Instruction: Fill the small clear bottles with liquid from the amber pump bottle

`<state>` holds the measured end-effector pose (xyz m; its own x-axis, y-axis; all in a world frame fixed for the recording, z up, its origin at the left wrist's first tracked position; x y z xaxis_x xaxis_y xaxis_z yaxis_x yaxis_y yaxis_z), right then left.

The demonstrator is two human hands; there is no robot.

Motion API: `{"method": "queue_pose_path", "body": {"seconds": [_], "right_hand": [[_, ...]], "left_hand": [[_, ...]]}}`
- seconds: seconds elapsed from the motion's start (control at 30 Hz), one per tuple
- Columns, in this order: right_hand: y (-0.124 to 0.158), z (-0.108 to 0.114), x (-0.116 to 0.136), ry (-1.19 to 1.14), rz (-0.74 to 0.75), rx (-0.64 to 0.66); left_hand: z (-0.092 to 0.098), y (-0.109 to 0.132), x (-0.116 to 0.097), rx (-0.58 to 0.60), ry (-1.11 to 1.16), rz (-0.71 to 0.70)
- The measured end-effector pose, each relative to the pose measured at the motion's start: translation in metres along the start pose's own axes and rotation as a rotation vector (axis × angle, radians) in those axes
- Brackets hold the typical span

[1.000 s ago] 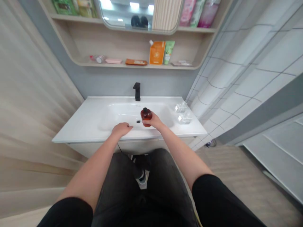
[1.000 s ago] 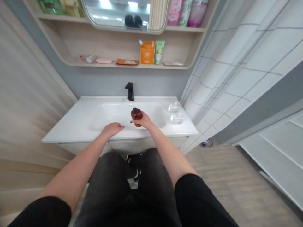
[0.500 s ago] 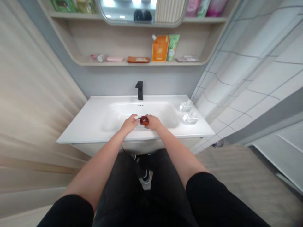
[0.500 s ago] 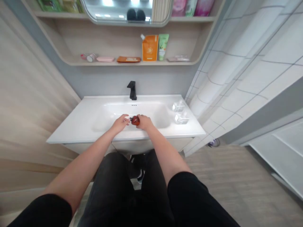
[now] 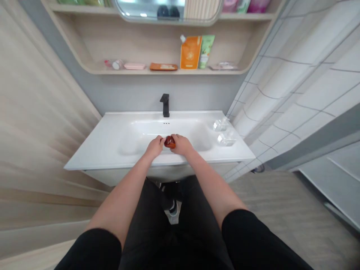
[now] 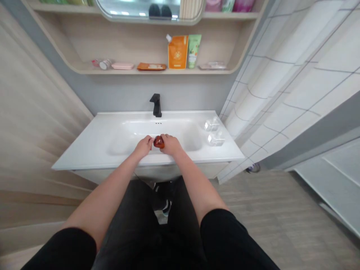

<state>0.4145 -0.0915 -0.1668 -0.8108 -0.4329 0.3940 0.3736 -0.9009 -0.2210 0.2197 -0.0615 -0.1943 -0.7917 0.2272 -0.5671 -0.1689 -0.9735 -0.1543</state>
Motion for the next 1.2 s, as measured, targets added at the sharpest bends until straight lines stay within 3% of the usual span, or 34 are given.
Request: {"method": "queue_pose_path", "body": {"seconds": [0.1,0.17,0.3,0.37,0.53,0.73,1.03,1.2], "right_hand": [[0.004,0.005,0.007,0.036,0.028,-0.018],[0.006,0.007,0.009,0.045,0.036,-0.023],[0.006,0.007,0.01,0.036,0.017,-0.024],[0.006,0.006,0.01,0.03,0.002,-0.02],[0.006,0.005,0.01,-0.011,0.043,-0.006],[0.007,0.005,0.006,-0.031,0.005,-0.005],[0.008,0.006,0.013,0.015,0.09,-0.019],[0.009,0.007,0.011,-0.004,0.01,-0.031]], "left_hand": [[0.006,0.003,-0.004,-0.037,-0.119,0.076],[0.009,0.006,-0.004,-0.069,-0.083,0.125],[0.009,0.008,-0.002,-0.105,0.153,0.004],[0.008,0.006,-0.002,-0.082,0.145,-0.022],[0.008,0.001,-0.001,-0.077,0.006,0.068],[0.008,0.007,-0.002,-0.08,0.178,0.02],[0.012,0.004,-0.001,-0.143,0.045,0.055],[0.009,0.008,-0.001,-0.069,0.181,0.037]]}}
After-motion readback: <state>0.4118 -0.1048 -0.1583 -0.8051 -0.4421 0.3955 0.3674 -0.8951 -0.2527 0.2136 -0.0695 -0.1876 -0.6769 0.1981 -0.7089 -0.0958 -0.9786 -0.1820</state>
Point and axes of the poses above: each hand's wrist, its own y-axis away from the middle knuckle, its own z-axis out of the back of the hand, x = y × z, the point moved 3 cm from there along -y, towards the middle knuckle, and after that the axes turned 10 degrees about -y, right-handed, at the moved point
